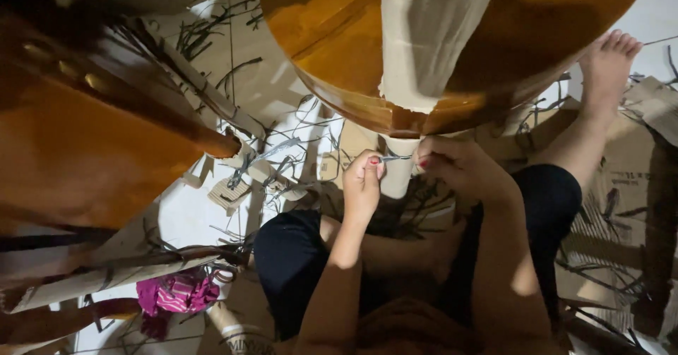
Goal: Tying and wrapping protective strings or strips around the legs of a wooden chair in a workshop.
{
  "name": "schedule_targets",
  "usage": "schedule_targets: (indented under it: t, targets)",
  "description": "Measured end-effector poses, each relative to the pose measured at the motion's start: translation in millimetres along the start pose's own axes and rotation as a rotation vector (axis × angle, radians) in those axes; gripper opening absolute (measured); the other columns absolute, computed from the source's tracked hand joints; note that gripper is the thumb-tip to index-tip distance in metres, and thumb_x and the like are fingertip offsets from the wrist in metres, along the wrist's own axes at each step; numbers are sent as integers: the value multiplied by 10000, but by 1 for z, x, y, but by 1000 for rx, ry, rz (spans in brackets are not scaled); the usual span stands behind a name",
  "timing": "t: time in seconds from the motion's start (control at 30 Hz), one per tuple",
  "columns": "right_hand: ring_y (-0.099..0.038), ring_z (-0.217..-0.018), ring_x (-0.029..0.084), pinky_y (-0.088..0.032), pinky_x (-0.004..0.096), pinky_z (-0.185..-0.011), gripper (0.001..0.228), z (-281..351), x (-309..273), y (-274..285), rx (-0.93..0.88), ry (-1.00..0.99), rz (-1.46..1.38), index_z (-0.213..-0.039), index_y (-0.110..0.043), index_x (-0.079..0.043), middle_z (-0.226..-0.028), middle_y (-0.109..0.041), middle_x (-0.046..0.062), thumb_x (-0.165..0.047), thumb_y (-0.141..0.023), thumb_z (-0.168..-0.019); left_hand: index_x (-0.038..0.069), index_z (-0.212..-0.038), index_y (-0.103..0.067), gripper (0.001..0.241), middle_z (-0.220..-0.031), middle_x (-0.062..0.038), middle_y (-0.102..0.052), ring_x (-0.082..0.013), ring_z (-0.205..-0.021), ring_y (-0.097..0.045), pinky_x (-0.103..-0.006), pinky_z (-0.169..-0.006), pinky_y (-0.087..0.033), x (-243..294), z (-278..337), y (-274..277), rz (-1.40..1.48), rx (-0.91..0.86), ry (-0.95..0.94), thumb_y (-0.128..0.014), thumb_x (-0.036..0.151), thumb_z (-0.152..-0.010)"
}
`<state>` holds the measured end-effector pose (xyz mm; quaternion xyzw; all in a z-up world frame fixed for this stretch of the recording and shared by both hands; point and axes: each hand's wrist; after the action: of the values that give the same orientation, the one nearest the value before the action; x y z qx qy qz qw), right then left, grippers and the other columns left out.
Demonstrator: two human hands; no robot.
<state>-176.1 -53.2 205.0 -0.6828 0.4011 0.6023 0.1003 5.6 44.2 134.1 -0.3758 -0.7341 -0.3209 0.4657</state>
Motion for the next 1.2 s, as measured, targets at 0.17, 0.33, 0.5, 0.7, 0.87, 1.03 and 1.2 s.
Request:
schedule_targets:
  t: [0.17, 0.33, 0.5, 0.7, 0.87, 1.03, 1.2]
  targets:
    - [-514, -562, 115, -496, 297, -562, 140, -8, -2, 4, -13, 101, -49, -884, -695, -95, -582, -589, 30, -164, -657, -999, 124, -766, -583, 364, -560, -54, -469, -213, -564, -460, -339, -655, -485, 10, 0, 10, -75, -34, -48, -457, 207, -1097]
    - [-458, -549, 88, -463, 266, -564, 159, -9, -1, 6, -29, 172, -85, -876, -662, -76, -593, -519, -9, -122, -623, -1022, 105, -765, -589, 346, -548, -75, -496, -257, -548, -497, -364, -654, -501, 21, -3, 13, -116, -39, -95, -476, 178, -1084]
    - [-507, -557, 110, -471, 279, -591, 145, 2, 20, -4, 60, 204, -158, -902, -702, -49, -615, -607, 44, -145, -666, -1005, 103, -789, -604, 393, -671, -98, -617, -244, -643, -558, -365, -712, -513, 56, -11, 8, -27, -14, -235, -454, 279, -1106]
    - [-536, -487, 134, -468, 292, -539, 113, 15, 13, -4, 116, 219, -87, -893, -686, -53, -528, -615, 56, -123, -681, -981, 109, -725, -641, 492, -886, -74, -748, -245, -822, -668, -325, -803, -514, 38, -3, -10, 120, -11, -347, -469, 407, -1077]
    - [-584, -521, 195, -493, 320, -584, 147, 19, 17, 0, 183, 249, -31, -851, -684, -41, -596, -643, 89, -131, -724, -960, 61, -833, -730, 405, -955, -116, -763, -274, -890, -702, -370, -817, -543, 20, -12, -7, 159, -92, -378, -601, 392, -1027]
    - [-677, -692, 271, -549, 357, -709, 166, 20, -10, -5, 288, 319, 82, -817, -736, -67, -911, -745, 134, -187, -834, -877, 17, -954, -740, 191, -1015, -148, -752, -302, -935, -713, -382, -789, -554, 28, -13, 0, 175, -167, -394, -816, 180, -890]
    - [-729, -767, 316, -589, 424, -726, 96, 17, -22, -38, 375, 472, 112, -898, -779, -136, -1164, -768, 140, -213, -753, -948, 61, -955, -798, 115, -998, -95, -778, -276, -894, -754, -352, -778, -602, 42, -12, -1, -32, -117, -450, -783, -4, -862]
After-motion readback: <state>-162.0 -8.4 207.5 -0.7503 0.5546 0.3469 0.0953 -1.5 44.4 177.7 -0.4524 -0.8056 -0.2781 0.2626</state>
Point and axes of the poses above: each hand's wrist, its own z-axis away from the middle knuckle, its own y-axis out of the back of the hand, x = y × z
